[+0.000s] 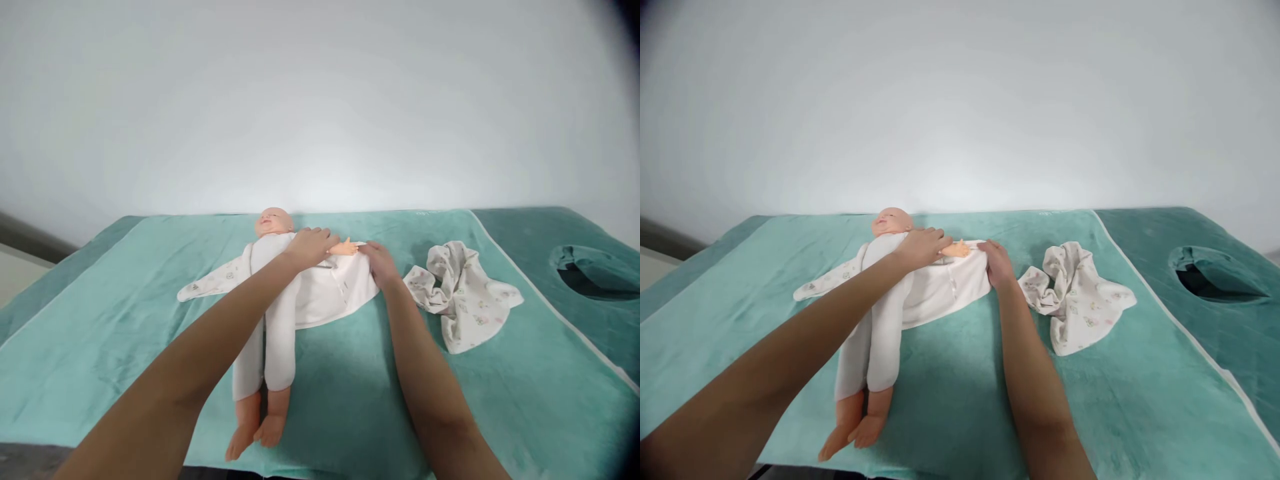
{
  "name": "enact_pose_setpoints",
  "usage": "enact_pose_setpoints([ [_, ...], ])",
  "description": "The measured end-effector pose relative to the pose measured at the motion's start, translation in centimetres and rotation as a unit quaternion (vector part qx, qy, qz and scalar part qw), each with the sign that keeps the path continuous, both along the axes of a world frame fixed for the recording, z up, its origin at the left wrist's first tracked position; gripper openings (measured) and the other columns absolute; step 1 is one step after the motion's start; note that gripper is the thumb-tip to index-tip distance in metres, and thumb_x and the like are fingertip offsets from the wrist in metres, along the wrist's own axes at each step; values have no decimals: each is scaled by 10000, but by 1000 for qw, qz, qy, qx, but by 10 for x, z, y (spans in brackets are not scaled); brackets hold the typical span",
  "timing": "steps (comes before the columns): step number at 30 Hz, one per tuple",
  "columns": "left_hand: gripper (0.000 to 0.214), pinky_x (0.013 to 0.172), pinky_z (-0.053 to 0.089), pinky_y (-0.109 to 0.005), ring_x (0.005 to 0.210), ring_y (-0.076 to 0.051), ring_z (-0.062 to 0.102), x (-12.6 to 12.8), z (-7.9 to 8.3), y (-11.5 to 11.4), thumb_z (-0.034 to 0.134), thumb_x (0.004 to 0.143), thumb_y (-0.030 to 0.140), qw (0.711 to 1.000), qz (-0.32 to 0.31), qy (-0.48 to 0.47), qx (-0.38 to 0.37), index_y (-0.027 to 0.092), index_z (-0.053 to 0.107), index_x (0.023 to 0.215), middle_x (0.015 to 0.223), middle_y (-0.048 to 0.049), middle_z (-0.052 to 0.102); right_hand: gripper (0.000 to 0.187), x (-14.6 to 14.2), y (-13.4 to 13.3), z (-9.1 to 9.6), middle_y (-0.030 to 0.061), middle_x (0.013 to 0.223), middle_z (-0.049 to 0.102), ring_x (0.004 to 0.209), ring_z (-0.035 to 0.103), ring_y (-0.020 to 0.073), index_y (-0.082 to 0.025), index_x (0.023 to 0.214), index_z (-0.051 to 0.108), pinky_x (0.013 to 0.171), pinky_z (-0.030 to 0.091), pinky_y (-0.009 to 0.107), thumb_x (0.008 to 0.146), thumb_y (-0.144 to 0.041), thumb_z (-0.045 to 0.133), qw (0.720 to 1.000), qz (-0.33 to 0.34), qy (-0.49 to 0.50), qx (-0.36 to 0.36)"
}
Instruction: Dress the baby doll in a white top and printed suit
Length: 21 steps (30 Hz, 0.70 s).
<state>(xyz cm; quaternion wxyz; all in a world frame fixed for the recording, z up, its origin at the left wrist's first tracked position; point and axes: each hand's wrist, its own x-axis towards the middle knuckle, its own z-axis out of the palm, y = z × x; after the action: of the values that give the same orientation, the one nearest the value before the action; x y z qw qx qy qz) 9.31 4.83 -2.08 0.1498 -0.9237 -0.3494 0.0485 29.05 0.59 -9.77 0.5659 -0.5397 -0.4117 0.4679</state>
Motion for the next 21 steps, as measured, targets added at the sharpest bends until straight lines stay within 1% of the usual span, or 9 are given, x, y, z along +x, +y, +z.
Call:
enact_pose_setpoints([
  [2,273,746,388,-395,955,-289,600,-6,-2,2,542,944,310,1000,-8,8,4,259,613,1202,1065,-111,645,307,5,2,1,-62,580,487,591,482,123,-224,650,461,556,379,243,629,-400,711,988,-26,155,10],
  [4,268,781,386,-417,980,-299,589,-8,-8,4,508,960,283,1000,0,18,4,277,634,1197,1053,-120,652,355,6,2,5,-72,583,459,560,450,109,-231,662,431,529,382,237,592,-394,739,969,-18,247,14],
  [6,255,820,387,-437,1009,-307,581,-5,-17,4,481,966,248,999,27,29,6,259,661,1147,1044,-131,659,401,4,-2,11,-79,575,432,530,414,98,-236,662,406,502,369,232,587,-393,768,959,9,282,21],
  [8,252,849,395,-450,1027,-311,577,3,-26,2,463,968,236,998,56,31,11,221,668,1113,1060,-144,661,450,0,-9,21,-83,560,398,507,374,88,-236,650,378,480,345,227,602,-406,792,960,37,276,42],
  [12,327,968,393,-504,1137,-337,555,16,-35,-7,538,931,332,994,106,-27,-2,137,633,1176,1211,-200,621,420,-19,-26,45,-68,595,415,534,390,99,-234,680,412,507,358,236,673,-470,759,972,101,200,73],
  [15,523,1138,257,-586,1331,-362,447,11,-32,-8,636,848,384,985,110,-111,-71,120,559,1293,1461,-218,471,324,-44,-37,58,-53,655,432,611,442,127,-237,729,440,585,403,258,756,-475,658,979,147,99,97],
  [16,534,1177,213,-574,1361,-342,430,7,-29,-8,636,841,339,980,99,-136,-110,132,537,1323,1498,-197,446,298,-54,-40,60,-48,674,430,640,450,135,-239,728,430,616,414,266,778,-457,628,980,157,53,114],
  [18,494,1219,197,-480,1346,-268,470,-5,-21,-6,583,854,219,967,73,-168,-178,167,527,1342,1478,-136,496,272,-74,-46,62,-37,721,429,691,451,146,-239,709,390,672,424,283,806,-400,587,971,168,-43,167],
  [21,449,1167,322,-344,1230,-199,571,-27,-4,-4,512,874,152,956,50,-197,-212,188,551,1320,1347,-77,617,227,-98,-58,61,-21,795,445,738,443,152,-241,720,354,703,421,291,831,-301,544,941,190,-148,238],
])
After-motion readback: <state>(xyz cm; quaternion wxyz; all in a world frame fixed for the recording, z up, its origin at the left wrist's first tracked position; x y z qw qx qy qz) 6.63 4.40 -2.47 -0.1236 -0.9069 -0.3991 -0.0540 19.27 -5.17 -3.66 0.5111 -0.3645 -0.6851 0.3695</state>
